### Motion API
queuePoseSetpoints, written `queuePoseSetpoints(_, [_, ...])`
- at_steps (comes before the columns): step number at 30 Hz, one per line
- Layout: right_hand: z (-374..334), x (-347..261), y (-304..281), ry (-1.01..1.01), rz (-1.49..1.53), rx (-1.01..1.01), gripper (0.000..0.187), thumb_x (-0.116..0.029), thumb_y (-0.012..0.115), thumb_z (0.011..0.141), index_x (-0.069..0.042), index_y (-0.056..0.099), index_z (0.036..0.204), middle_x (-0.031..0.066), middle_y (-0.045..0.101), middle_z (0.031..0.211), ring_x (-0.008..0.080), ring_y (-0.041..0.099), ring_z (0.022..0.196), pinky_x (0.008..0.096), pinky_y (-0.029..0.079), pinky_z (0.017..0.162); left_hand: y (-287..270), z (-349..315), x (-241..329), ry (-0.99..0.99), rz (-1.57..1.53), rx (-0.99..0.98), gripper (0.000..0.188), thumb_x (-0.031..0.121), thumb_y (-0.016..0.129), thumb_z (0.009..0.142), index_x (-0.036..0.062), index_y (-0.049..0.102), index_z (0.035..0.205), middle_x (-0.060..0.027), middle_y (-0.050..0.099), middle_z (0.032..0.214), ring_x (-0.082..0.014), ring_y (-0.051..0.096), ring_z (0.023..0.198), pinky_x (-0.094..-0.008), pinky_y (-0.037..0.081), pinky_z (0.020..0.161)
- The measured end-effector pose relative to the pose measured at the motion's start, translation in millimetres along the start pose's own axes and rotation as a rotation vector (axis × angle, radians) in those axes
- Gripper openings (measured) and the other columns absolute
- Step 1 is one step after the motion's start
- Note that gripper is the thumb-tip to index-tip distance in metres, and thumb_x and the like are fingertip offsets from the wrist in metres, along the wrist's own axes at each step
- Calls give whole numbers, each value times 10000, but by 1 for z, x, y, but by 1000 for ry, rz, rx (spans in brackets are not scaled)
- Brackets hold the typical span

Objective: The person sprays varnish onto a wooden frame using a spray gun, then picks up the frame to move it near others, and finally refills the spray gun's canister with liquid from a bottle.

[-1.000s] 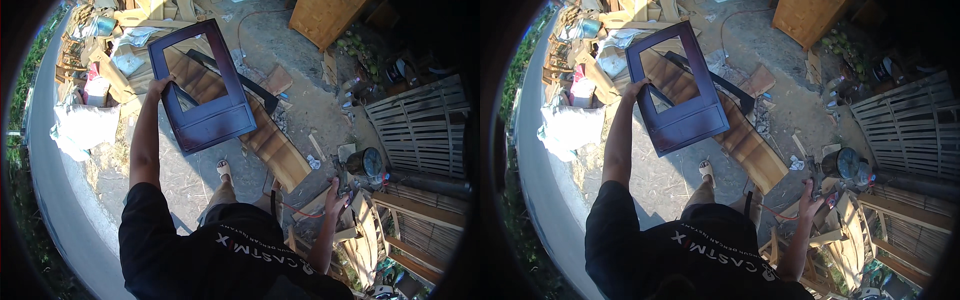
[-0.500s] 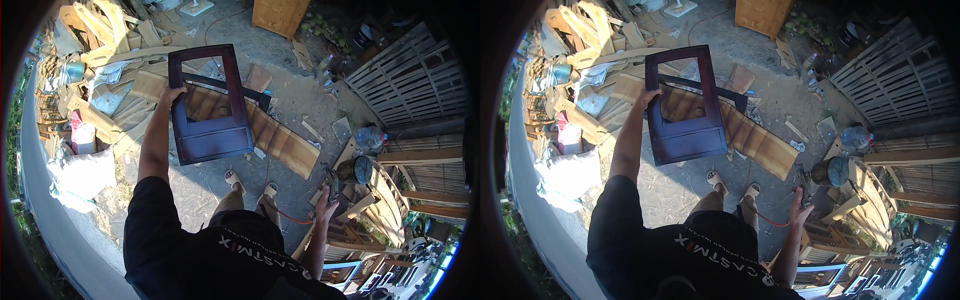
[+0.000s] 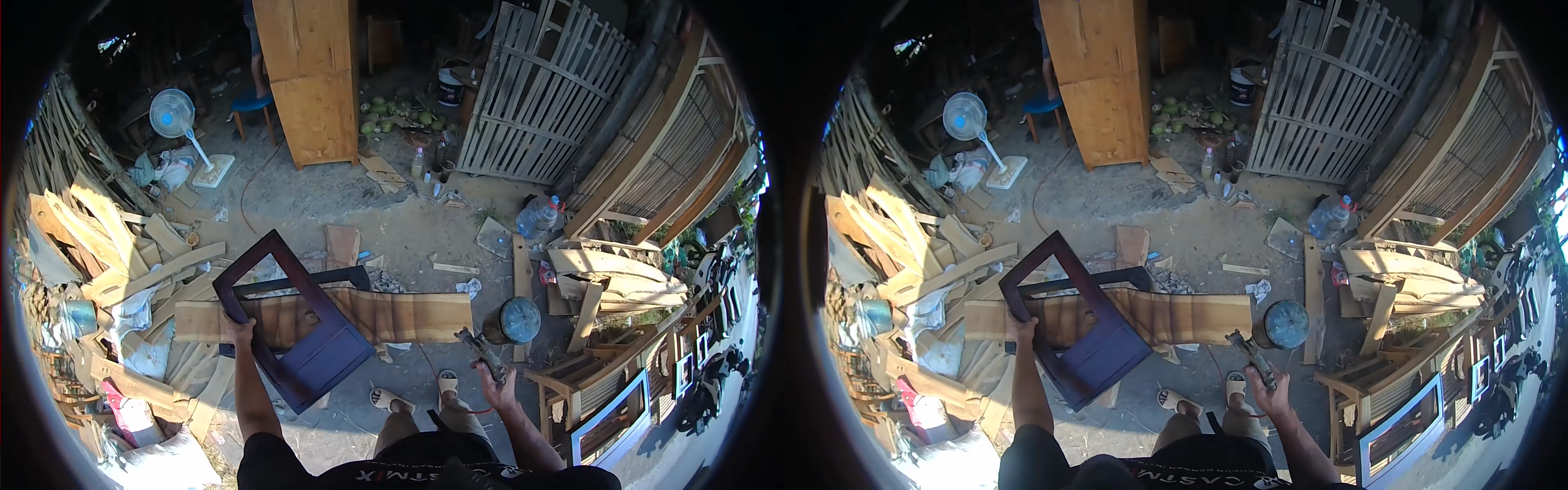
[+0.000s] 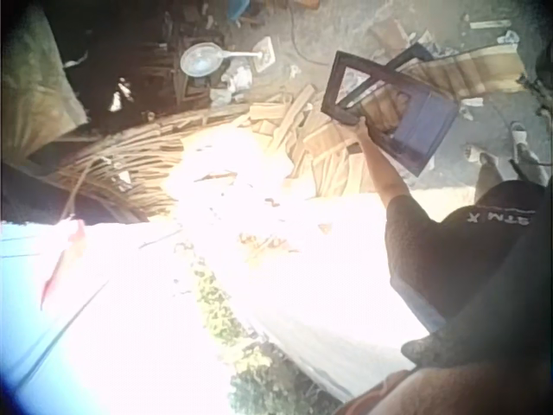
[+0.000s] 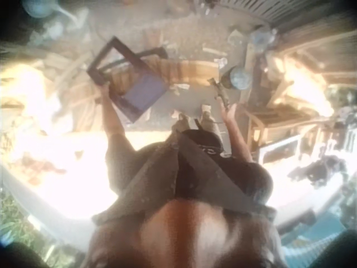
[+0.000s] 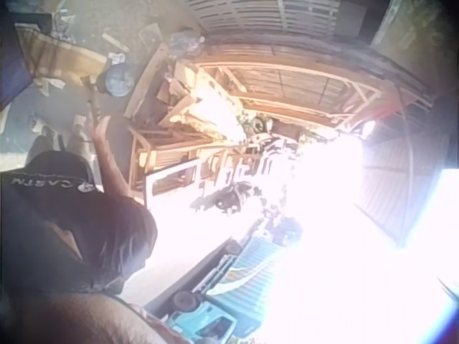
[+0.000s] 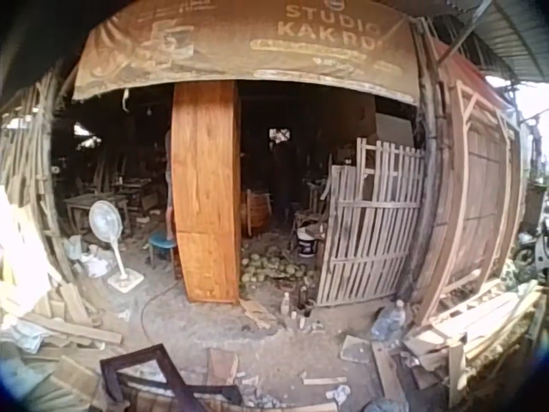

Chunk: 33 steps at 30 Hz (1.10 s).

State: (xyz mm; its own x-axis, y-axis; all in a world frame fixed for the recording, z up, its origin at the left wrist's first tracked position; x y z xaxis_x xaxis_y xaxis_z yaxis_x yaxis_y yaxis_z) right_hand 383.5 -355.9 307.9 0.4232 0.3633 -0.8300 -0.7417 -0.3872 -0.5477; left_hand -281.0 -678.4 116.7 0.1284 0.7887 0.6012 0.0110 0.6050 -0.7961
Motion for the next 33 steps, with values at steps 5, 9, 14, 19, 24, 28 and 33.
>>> queuePoseSetpoints(5, [-20,-31,20,-27,88,-44,187,-163,668,961,0,740,1019,163,717,801,275,747,724,370,533,620,-7,-12,7,25,-36,-69,1396,355,984,552,42,154,1629,-239,429,1566,-396,470,1412,-448,411,1159])
queuePoseSetpoints(9, [-60,-9,49,79,129,-199,175,-151,659,965,-13,739,1035,147,728,830,231,734,715,362,535,623,-19,-27,33,219,-3,0,1354,524,959,584,18,223,1601,-278,448,1535,-413,480,1393,-461,427,1142])
queuePoseSetpoints(14, [-87,-40,77,-158,291,-386,156,-120,690,943,8,723,1026,154,722,821,201,725,733,364,550,657,-61,-51,25,269,-76,63,1210,479,930,670,8,288,1581,-266,431,1547,-441,428,1414,-505,395,1153])
queuePoseSetpoints(19, [-124,-32,102,-236,290,-580,262,-199,754,928,-10,721,1106,181,743,879,237,750,773,367,569,688,-104,-165,12,191,-376,279,782,312,781,912,-4,402,1518,-262,502,1445,-412,487,1345,-480,417,1115])
queuePoseSetpoints(24, [-182,-35,156,-362,299,-765,334,-289,773,930,-38,725,1147,191,742,900,272,741,756,379,560,670,-139,-382,-80,-109,-688,381,361,219,656,1019,5,601,1304,-156,677,1227,-260,657,1128,-389,521,953])
queuePoseSetpoints(28, [-229,-63,175,-382,337,-920,313,-287,758,943,-17,714,1093,185,722,847,286,730,736,389,551,671,-112,-534,-127,-197,-453,-167,239,222,641,1027,15,675,1143,-104,746,1053,-200,715,975,-344,556,876])
queuePoseSetpoints(33, [-283,-98,204,-356,439,-974,281,-276,757,949,-3,715,996,176,694,779,242,685,649,378,519,621,-130,-645,-136,-105,-476,-438,280,216,671,1012,-16,677,1169,-146,746,1070,-227,728,988,-363,588,863])
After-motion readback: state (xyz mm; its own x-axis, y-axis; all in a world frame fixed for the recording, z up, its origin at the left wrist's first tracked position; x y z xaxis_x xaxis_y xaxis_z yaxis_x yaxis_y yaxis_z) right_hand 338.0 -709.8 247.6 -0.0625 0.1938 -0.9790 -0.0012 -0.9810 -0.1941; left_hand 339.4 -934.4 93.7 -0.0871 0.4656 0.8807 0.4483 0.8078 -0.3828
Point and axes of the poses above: each hand's wrist, its own z-axis towards the middle knuckle, its own y-axis out of the palm, x = y × z, the point moved 4 cm from there along z, towards the middle knuckle
